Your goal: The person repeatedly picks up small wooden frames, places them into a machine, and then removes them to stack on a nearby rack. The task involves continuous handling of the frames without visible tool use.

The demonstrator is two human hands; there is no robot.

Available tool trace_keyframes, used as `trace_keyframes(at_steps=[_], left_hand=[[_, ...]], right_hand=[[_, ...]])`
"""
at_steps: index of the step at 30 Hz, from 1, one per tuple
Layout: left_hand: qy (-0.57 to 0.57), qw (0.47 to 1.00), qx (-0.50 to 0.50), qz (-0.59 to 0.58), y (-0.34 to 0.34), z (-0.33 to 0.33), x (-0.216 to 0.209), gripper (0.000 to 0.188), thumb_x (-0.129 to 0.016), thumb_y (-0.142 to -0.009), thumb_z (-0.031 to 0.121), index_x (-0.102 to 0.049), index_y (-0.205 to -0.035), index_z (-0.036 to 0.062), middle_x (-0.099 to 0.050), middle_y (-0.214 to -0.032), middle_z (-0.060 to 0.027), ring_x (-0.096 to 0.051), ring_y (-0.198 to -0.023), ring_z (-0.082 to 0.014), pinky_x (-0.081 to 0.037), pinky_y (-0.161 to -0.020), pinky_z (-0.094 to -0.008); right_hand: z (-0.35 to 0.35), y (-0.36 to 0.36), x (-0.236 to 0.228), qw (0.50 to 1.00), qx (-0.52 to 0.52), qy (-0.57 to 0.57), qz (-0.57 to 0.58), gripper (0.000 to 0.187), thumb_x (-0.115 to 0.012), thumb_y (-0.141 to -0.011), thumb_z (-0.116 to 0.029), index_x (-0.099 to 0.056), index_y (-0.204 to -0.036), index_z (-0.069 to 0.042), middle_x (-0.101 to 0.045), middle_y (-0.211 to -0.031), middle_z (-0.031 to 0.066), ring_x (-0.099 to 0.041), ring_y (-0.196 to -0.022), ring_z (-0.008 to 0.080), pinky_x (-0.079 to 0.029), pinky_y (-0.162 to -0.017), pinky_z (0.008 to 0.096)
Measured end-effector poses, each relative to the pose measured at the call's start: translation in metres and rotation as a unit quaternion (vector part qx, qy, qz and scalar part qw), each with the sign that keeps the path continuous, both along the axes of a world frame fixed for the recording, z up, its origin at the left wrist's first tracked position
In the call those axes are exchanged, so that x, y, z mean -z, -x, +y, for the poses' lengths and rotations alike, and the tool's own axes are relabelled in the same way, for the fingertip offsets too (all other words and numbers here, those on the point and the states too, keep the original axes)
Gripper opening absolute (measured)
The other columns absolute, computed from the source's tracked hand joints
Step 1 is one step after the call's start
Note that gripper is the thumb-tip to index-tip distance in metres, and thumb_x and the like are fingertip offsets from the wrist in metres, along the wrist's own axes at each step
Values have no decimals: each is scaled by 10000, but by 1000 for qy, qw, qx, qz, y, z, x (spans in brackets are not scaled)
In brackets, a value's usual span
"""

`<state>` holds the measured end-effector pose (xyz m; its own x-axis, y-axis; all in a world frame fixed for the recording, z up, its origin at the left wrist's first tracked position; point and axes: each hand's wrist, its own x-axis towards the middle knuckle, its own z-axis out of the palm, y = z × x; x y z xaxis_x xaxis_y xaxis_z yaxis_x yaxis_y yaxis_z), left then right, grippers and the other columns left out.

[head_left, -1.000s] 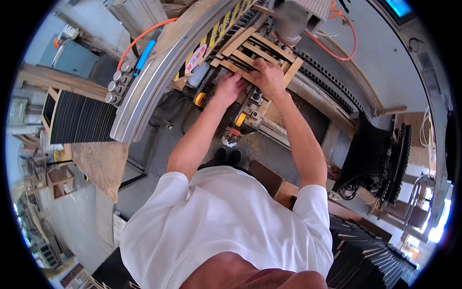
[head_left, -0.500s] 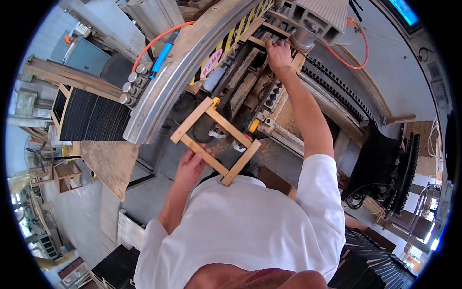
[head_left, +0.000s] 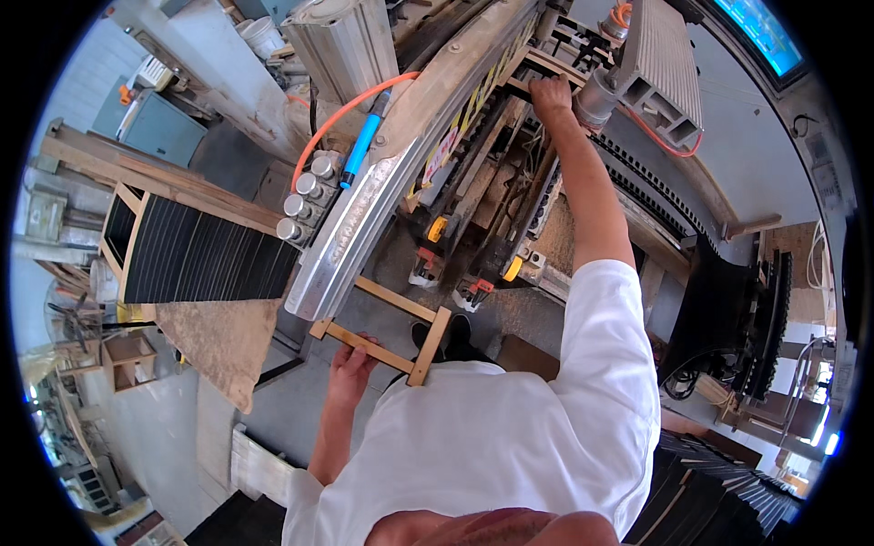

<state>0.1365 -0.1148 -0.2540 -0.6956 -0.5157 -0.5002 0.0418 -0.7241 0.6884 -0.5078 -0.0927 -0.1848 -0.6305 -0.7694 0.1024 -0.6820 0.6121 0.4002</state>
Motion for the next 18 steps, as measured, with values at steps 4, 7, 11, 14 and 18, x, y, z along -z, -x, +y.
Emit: trace_keyframes(at_steps=[4, 7, 11, 14, 18], left_hand=[[-23, 999, -41, -6, 2, 8, 8, 327, -595, -942, 182, -505, -1218, 30, -612, -1122, -87, -597, -1082, -248, -471, -957, -399], [-44, 997, -63, -6, 12, 17, 14, 329, -600, -941, 191, -510, -1214, 31, -615, -1123, -85, -598, -1081, -249, -473, -953, -398], [-58, 995, -80, -20, 20, 30, 27, 315, -598, -943, 203, -523, -1197, 34, -616, -1128, -82, -599, -1077, -246, -472, -950, -399], [-59, 995, -74, -16, 32, 36, 28, 314, -599, -943, 212, -529, -1189, 30, -616, -1130, -85, -597, -1078, -243, -473, -949, -399], [-60, 995, -76, -31, 48, 41, 30, 316, -605, -942, 223, -534, -1181, 29, -616, -1128, -88, -595, -1080, -236, -477, -942, -395]], right_hand=[[3, 24, 1, 998, 1, 23, -66, 176, -614, -808, -91, -669, -968, -136, -697, -968, 95, -660, -973, 280, -459, -875, 437], [1, 33, -1, 995, -17, 42, -91, 188, -627, -795, -118, -664, -979, -117, -692, -992, 113, -653, -986, 301, -486, -840, 448], [-3, 32, -8, 992, -35, 27, -118, 188, -630, -782, -100, -660, -968, -86, -684, -995, 143, -643, -992, 330, -511, -800, 469], [-2, 34, -10, 990, -45, 19, -136, 186, -625, -778, -82, -662, -960, -71, -678, -995, 167, -641, -985, 352, -520, -785, 482], [-2, 45, 8, 990, -66, 51, -111, 169, -611, -786, -69, -661, -946, -45, -678, -997, 187, -643, -961, 385, -529, -774, 488]])
